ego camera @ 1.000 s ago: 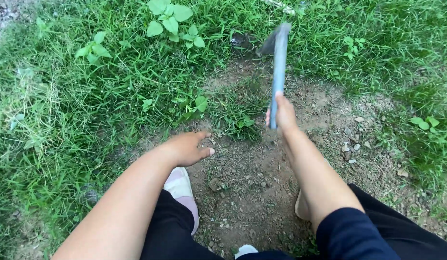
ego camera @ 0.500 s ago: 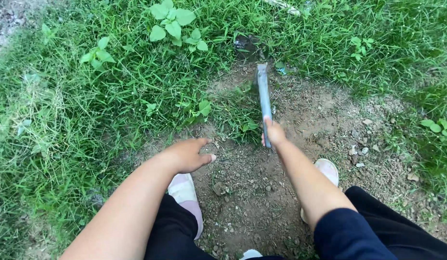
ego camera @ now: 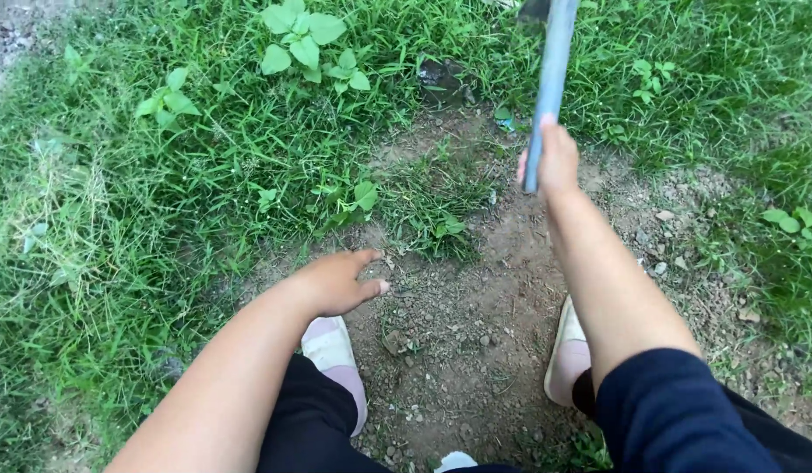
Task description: The person uses a small hand tool to dig into the soil and pull up weeds, clearing a patch of ground.
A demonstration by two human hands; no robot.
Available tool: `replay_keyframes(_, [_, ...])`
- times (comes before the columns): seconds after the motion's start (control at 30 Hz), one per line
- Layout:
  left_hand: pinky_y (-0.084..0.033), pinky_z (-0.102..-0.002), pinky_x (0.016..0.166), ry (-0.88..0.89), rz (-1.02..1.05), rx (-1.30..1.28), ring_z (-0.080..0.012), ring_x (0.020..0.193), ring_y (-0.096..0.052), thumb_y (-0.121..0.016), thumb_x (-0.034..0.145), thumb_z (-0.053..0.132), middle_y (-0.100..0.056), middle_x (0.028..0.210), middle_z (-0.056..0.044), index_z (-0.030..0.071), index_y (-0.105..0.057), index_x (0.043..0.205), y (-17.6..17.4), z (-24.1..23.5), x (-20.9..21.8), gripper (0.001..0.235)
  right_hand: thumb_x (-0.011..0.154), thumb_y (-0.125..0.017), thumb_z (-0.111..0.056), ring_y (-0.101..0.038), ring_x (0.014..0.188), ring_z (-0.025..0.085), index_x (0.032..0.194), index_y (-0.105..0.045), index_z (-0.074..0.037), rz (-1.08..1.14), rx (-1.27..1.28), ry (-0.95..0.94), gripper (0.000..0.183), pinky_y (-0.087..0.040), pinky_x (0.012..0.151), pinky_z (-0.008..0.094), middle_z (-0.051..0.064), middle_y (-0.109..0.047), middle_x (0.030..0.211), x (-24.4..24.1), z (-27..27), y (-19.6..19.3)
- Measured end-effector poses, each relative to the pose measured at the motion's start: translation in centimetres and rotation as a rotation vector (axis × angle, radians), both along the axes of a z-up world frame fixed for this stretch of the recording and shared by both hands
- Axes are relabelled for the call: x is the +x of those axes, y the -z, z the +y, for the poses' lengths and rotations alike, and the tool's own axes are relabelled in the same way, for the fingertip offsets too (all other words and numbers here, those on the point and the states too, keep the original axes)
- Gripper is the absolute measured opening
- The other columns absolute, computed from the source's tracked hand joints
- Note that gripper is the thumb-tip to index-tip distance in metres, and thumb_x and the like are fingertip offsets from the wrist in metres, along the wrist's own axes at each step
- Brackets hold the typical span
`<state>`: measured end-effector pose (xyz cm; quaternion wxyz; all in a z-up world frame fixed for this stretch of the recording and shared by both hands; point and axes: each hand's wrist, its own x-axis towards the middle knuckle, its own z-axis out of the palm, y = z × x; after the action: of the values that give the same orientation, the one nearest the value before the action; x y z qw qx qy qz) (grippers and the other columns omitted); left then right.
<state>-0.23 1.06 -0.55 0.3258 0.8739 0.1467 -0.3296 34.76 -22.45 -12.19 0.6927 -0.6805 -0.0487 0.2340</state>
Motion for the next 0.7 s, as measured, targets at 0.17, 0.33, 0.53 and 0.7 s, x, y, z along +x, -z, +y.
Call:
replay_keyframes(0.17, [-0.044,-0.045,0.112,-0.016,0.009,-0.008,-0.0366,0.133,-0.055,-0.063,0.091,0.055,-0.058,0.143,-0.017,0.026,-0.047,0.151,0.3,0.5,0.1,0.068,0.109,-0.040,-0.051,-0.060,0.047,0.025,0.106,-0.047,-0.006,-0.021,-0.173,0.012,0.045,-0.052,0.040,0.040,0.011,-0.060,0.065,5.7,0.6,5.8])
replay_keyframes(0.33, [-0.044,-0.044,0.113,-0.035,0.062,-0.001,-0.0359,0.134,-0.055,-0.062,0.091,0.055,-0.058,0.144,-0.017,0.024,-0.044,0.152,0.1,0.0,0.7,0.071,0.106,-0.035,-0.059,-0.062,0.047,0.028,0.109,-0.052,-0.003,0.368,-0.447,0.042,0.059,-0.055,0.042,0.043,0.015,-0.061,0.064,0.4,-3.5,15.7])
replay_keyframes(0.53, [-0.043,-0.043,0.113,0.010,-0.028,-0.006,-0.0362,0.134,-0.055,-0.063,0.091,0.053,-0.057,0.145,-0.018,0.020,-0.046,0.151,0.3,-0.4,1.0,0.072,0.103,-0.047,-0.053,-0.058,0.045,0.026,0.102,-0.056,-0.005,0.305,-0.416,-0.080,0.049,-0.051,0.041,0.042,0.013,-0.060,0.064,-9.5,-8.4,15.9])
replay_keyframes(0.7, [-0.044,-0.044,0.113,0.029,0.013,0.023,-0.0363,0.134,-0.055,-0.062,0.092,0.054,-0.058,0.144,-0.018,0.021,-0.044,0.153,-0.6,-1.4,1.2,0.071,0.104,-0.048,-0.047,-0.059,0.045,0.023,0.103,-0.054,-0.007,0.336,-0.232,-0.060,0.041,-0.051,0.040,0.039,0.011,-0.062,0.064,-10.0,-6.9,9.6])
